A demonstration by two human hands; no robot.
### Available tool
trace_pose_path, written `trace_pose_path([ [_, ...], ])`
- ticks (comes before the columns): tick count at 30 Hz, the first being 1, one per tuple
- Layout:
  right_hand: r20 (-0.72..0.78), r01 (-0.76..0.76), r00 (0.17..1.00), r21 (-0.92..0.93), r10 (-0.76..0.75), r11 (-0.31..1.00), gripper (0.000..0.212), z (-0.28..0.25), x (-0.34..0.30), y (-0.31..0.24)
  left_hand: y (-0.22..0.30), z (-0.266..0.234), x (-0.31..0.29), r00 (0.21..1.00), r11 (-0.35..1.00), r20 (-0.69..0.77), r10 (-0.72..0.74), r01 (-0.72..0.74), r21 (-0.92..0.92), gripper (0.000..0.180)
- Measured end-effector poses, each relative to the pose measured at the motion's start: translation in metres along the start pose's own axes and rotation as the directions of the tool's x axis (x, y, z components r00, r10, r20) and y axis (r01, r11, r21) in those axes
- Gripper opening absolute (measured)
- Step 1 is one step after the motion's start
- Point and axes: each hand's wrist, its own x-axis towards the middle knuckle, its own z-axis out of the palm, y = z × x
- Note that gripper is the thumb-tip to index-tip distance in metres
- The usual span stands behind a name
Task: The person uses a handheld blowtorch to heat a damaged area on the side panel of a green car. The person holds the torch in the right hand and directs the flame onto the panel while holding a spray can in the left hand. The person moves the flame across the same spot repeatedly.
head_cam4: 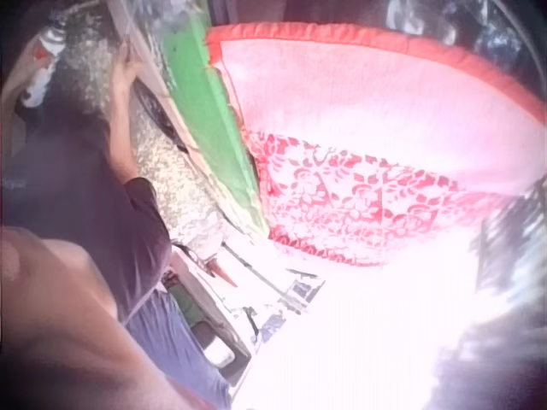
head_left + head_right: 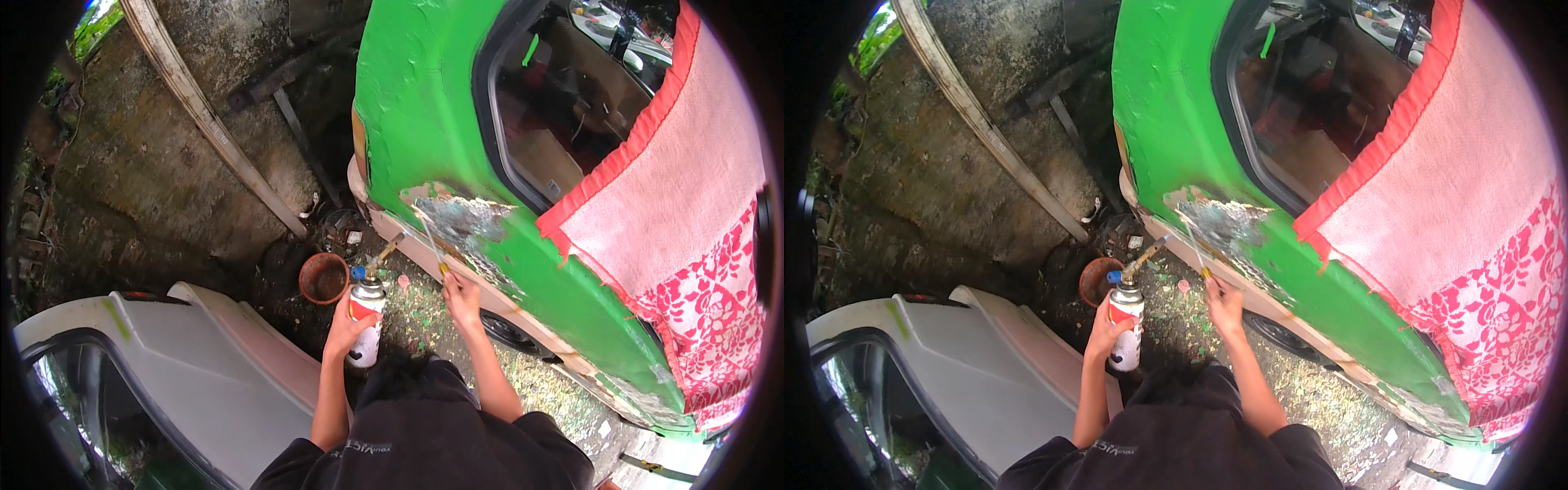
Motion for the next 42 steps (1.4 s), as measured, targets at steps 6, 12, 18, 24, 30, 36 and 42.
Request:
trace_pose_path([
  [6,-0.016,-0.002,1.0,0.001,0.002,1.0,0.03,-0.018,-0.016,0.0,0.009,0.007,-0.01,0.997,0.996,-0.061,0.046,-0.041,0.081,0.067],
  [12,0.033,0.04,0.999,-0.007,-0.039,0.999,0.029,0.006,0.008,0.001,0.004,0.022,-0.019,0.996,1.0,-0.092,-0.008,0.011,0.029,0.066],
  [18,0.035,-0.007,0.999,0.009,0.006,1.0,0.028,-0.013,0.008,0.009,0.003,0.033,-0.022,0.998,1.0,-0.062,0.0,0.002,0.031,0.059],
  [24,0.061,-0.003,0.998,-0.063,0.006,0.998,0.029,-0.022,-0.005,-0.012,-0.002,0.032,-0.028,0.994,0.996,-0.094,0.046,-0.039,0.077,0.056],
  [30,0.062,-0.024,0.998,-0.021,0.026,0.999,0.032,-0.018,-0.001,-0.007,-0.002,0.035,-0.031,0.994,0.996,-0.09,0.059,-0.053,0.069,0.055],
  [36,0.038,0.04,0.999,-0.05,-0.038,0.998,0.032,-0.003,0.016,0.006,0.004,0.039,-0.023,0.997,1.0,-0.071,0.022,-0.023,-0.017,0.054],
  [42,-0.017,0.028,0.999,-0.03,-0.029,0.999,0.034,-0.012,-0.007,-0.006,0.007,0.038,-0.016,0.989,0.993,-0.096,0.115,-0.111,0.051,0.05],
])
